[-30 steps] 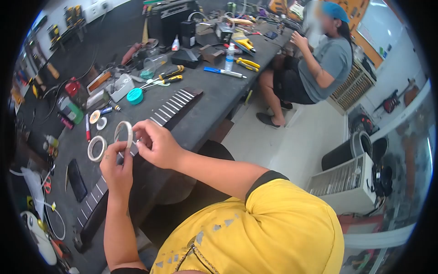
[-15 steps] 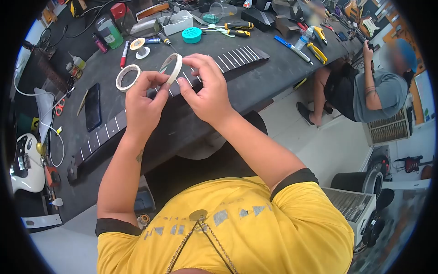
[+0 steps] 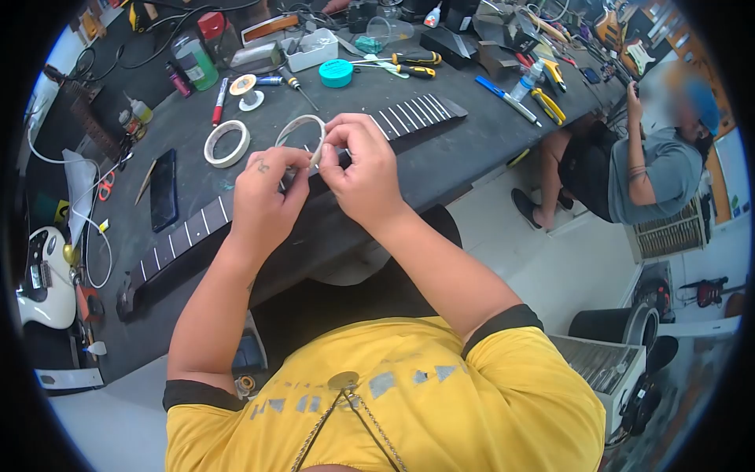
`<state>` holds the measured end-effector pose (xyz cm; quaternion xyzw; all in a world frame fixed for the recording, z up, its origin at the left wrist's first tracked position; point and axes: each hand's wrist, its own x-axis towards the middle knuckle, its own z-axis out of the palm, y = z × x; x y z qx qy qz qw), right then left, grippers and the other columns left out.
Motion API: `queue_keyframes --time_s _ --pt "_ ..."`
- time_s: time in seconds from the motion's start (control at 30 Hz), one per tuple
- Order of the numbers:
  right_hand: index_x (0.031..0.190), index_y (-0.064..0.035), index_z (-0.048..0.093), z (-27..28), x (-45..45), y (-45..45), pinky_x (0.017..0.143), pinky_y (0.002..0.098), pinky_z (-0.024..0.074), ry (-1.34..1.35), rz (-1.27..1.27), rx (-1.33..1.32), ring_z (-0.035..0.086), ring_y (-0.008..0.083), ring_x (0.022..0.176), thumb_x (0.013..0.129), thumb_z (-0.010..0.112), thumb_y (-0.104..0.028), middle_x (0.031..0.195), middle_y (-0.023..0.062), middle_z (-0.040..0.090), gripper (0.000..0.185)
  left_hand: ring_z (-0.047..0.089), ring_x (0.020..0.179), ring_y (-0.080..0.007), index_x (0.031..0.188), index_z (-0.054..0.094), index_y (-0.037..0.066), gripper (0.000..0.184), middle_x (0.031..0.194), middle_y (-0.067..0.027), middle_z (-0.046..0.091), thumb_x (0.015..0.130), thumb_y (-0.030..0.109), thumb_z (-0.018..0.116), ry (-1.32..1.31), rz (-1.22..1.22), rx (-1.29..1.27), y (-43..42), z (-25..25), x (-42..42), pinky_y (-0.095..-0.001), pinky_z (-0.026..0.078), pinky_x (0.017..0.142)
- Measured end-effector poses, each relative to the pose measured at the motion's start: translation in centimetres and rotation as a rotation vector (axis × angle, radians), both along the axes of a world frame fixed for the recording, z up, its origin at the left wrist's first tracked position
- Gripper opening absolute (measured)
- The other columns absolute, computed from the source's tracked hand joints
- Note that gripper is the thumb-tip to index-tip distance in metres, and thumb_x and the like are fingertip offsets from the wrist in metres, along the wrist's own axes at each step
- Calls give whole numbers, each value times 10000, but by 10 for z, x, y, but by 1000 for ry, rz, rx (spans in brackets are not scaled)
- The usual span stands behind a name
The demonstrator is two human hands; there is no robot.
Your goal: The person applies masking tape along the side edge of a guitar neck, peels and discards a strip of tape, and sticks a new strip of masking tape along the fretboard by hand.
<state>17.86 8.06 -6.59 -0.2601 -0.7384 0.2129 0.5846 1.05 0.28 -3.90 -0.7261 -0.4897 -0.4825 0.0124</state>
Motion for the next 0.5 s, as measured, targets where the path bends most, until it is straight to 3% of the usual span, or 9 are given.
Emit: queue_keyframes --time_s 0.13,0.23,0.33,0.43,0.5 --pt "1032 -3 629 -2 2 2 817 413 583 -6 -47 67 696 293 908 961 703 -15 1156 172 695 103 747 937 -304 1082 738 83 169 971 -74 777 936 23 797 58 -12 -113 -3 6 2 -454 476 946" --pt "1041 -1 634 1 8 -1 843 390 591 5 -8 -45 705 263 937 984 695 -30 1170 158 700 88 717 907 -294 1103 744 66 136 960 -78 771 976 61 793 108 -37 -155 -4 4 1 -448 450 993" --pt "1064 -2 650 -10 13 5 872 354 597 250 65 -191 708 226 969 1007 688 -41 1186 137 703 78 696 879 -287 1109 741 55 113 947 -85 762 1003 68 778 104 -13 -135 -2 3 -1 -434 447 995" --pt "1167 14 700 -18 42 20 868 299 582 238 15 -202 687 135 991 1058 689 -30 1202 91 701 118 691 872 -289 1111 735 50 97 943 -90 757 1019 63 758 92 -3 -138 -2 -1 -3 -423 451 987" --pt "1175 10 716 -17 58 20 838 272 570 237 28 -368 663 79 909 1070 706 -43 1077 16 712 118 692 875 -293 1114 731 46 93 945 -94 756 1025 66 751 87 -3 -145 -3 -1 -4 -421 455 985"
